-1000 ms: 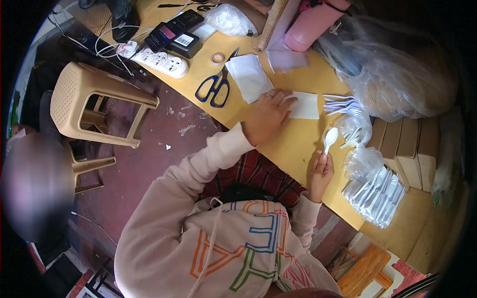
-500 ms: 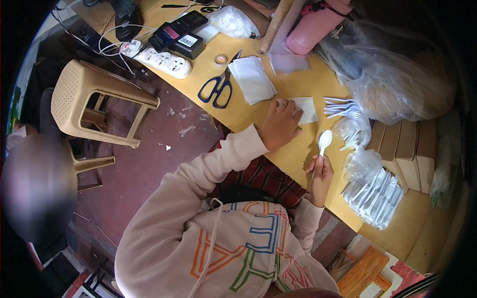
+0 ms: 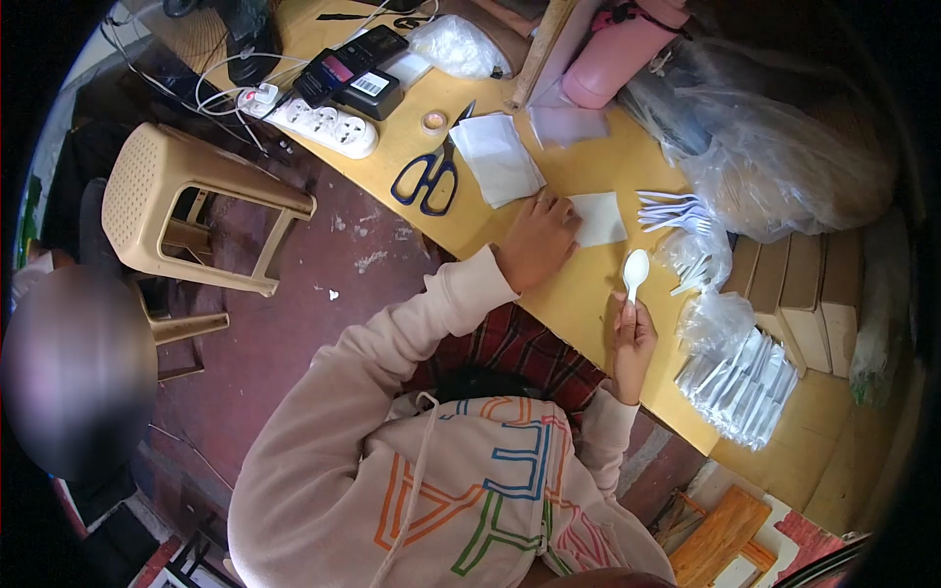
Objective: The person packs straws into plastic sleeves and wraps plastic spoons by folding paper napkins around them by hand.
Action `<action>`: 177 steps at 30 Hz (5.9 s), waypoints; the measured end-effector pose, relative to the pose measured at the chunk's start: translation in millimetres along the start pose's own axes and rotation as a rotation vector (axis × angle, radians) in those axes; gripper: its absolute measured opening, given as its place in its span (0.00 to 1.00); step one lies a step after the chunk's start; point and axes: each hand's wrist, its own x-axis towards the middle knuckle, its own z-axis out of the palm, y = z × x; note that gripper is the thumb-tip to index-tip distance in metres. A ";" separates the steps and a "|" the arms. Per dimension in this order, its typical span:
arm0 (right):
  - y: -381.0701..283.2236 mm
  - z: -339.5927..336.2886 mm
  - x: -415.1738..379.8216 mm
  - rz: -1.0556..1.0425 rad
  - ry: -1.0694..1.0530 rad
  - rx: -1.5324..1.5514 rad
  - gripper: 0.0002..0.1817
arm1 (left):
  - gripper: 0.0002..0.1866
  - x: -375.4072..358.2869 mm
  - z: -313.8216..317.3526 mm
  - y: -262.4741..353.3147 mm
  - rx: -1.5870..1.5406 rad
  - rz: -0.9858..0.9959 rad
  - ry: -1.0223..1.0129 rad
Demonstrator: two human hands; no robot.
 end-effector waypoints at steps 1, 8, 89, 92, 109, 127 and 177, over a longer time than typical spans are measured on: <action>0.4 0.8 0.1 0.009 0.004 0.004 0.13 | 0.16 -2.2 -1.6 2.5 -0.002 -0.005 -0.019; -4.1 3.4 -2.2 0.105 0.012 0.073 0.14 | 0.18 1.0 -48.3 -17.8 -0.101 0.000 0.350; 14.8 6.3 2.6 -0.087 0.046 -0.055 0.16 | 0.08 -48.9 -32.1 15.0 -0.185 -0.034 0.204; 17.2 7.1 3.0 -0.084 0.049 -0.018 0.16 | 0.09 -50.3 -34.6 15.0 -0.192 -0.048 0.195; 13.5 9.7 0.5 -0.038 0.057 0.039 0.13 | 0.07 -58.4 -39.1 12.8 -0.342 -0.073 0.204; 11.2 11.5 -1.9 -0.058 0.000 0.037 0.15 | 0.07 -60.6 -38.0 17.4 -0.297 0.026 0.157; 18.3 18.3 -0.9 0.000 -0.065 0.104 0.12 | 0.28 29.8 -143.5 -208.2 0.775 -0.483 0.572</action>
